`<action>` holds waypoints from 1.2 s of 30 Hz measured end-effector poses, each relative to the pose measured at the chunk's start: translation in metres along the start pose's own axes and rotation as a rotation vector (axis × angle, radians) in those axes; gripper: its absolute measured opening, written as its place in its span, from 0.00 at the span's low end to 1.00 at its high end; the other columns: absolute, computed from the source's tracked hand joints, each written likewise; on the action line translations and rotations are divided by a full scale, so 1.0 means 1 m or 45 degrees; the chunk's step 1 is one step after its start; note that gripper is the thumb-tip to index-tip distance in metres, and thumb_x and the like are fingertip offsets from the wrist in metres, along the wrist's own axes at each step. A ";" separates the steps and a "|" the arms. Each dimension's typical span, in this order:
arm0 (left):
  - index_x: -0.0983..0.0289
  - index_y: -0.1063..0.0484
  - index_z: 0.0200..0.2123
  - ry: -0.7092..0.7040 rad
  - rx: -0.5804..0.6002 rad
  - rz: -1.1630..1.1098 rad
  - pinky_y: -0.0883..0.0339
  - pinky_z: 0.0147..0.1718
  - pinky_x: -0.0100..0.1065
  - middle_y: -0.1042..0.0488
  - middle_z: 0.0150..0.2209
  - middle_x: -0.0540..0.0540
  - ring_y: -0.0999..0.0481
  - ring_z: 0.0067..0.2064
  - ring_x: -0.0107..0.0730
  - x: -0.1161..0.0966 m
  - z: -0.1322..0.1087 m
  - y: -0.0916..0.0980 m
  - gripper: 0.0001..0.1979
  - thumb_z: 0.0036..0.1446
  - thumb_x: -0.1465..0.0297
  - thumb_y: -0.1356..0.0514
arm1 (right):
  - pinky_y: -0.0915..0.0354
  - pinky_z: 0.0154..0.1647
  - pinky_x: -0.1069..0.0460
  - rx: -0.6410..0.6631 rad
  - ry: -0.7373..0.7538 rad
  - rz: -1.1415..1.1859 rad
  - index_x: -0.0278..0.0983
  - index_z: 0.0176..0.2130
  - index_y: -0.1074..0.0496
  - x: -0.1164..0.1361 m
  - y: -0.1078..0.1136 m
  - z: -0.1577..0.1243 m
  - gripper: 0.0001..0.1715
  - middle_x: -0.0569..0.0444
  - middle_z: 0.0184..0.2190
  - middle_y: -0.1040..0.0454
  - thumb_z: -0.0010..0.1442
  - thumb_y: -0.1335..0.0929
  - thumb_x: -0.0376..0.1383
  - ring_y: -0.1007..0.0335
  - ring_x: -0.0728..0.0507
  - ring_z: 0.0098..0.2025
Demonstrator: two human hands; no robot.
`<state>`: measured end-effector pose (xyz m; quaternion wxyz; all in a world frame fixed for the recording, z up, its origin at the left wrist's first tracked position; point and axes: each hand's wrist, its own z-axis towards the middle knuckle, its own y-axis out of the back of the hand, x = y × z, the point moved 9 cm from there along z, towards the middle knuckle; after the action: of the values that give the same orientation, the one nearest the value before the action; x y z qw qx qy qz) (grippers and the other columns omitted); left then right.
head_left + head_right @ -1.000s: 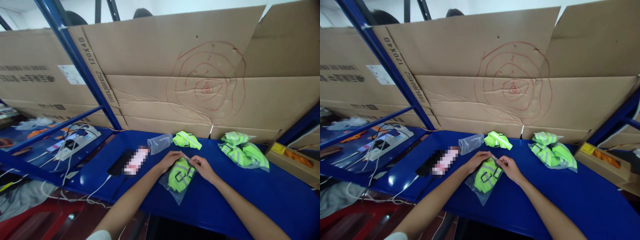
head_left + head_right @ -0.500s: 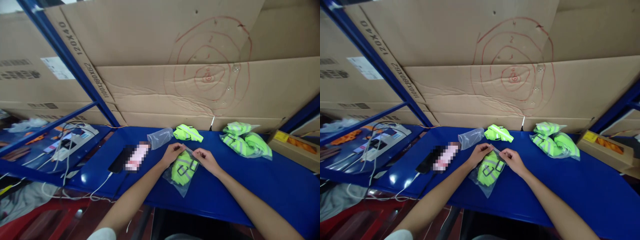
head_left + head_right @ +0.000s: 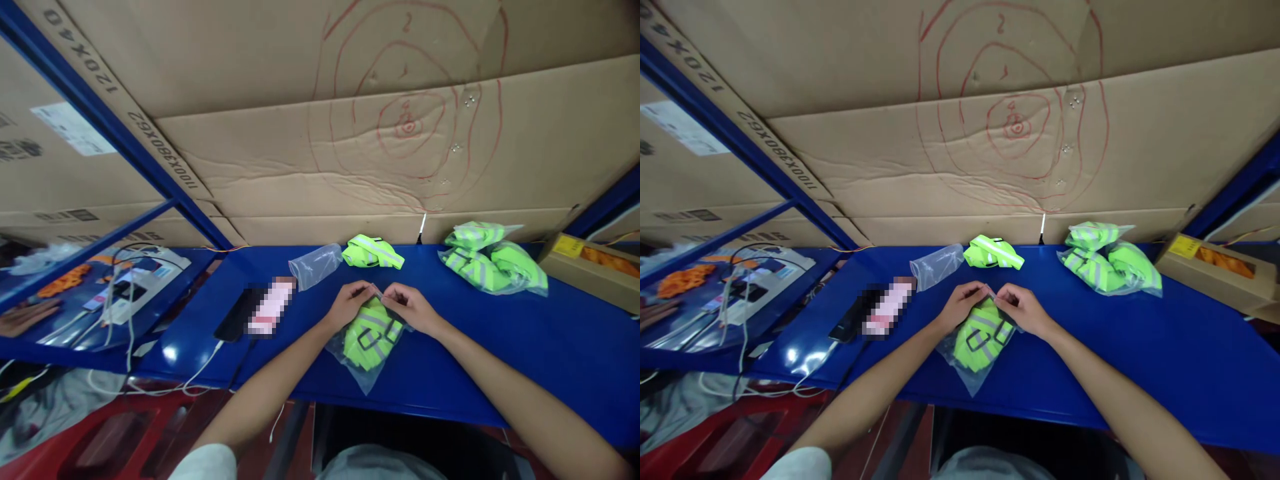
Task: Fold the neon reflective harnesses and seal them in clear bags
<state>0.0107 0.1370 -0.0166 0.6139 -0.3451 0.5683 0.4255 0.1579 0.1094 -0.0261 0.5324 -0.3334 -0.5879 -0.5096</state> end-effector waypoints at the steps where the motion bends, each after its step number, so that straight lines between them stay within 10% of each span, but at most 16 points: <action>1: 0.65 0.18 0.34 -0.007 -0.004 0.000 0.34 0.39 0.33 0.19 0.35 0.56 0.25 0.35 0.34 -0.002 0.000 0.001 0.27 0.58 0.45 0.31 | 0.44 0.32 0.52 0.004 0.001 -0.006 0.37 0.35 0.27 0.001 0.000 0.000 0.34 0.56 0.29 0.30 0.62 0.29 0.65 0.39 0.49 0.30; 36: 0.64 0.18 0.34 -0.008 -0.349 -0.097 0.36 0.38 0.30 0.22 0.33 0.52 0.30 0.36 0.30 -0.007 0.004 0.045 0.22 0.57 0.49 0.29 | 0.50 0.26 0.52 -0.193 0.058 -0.187 0.40 0.22 0.45 -0.004 0.020 0.004 0.44 0.58 0.18 0.40 0.58 0.33 0.73 0.48 0.50 0.25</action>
<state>-0.0283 0.1579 -0.0063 0.5786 -0.4456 0.4894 0.4766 0.1761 0.1187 -0.0243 0.4802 -0.3170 -0.5582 -0.5978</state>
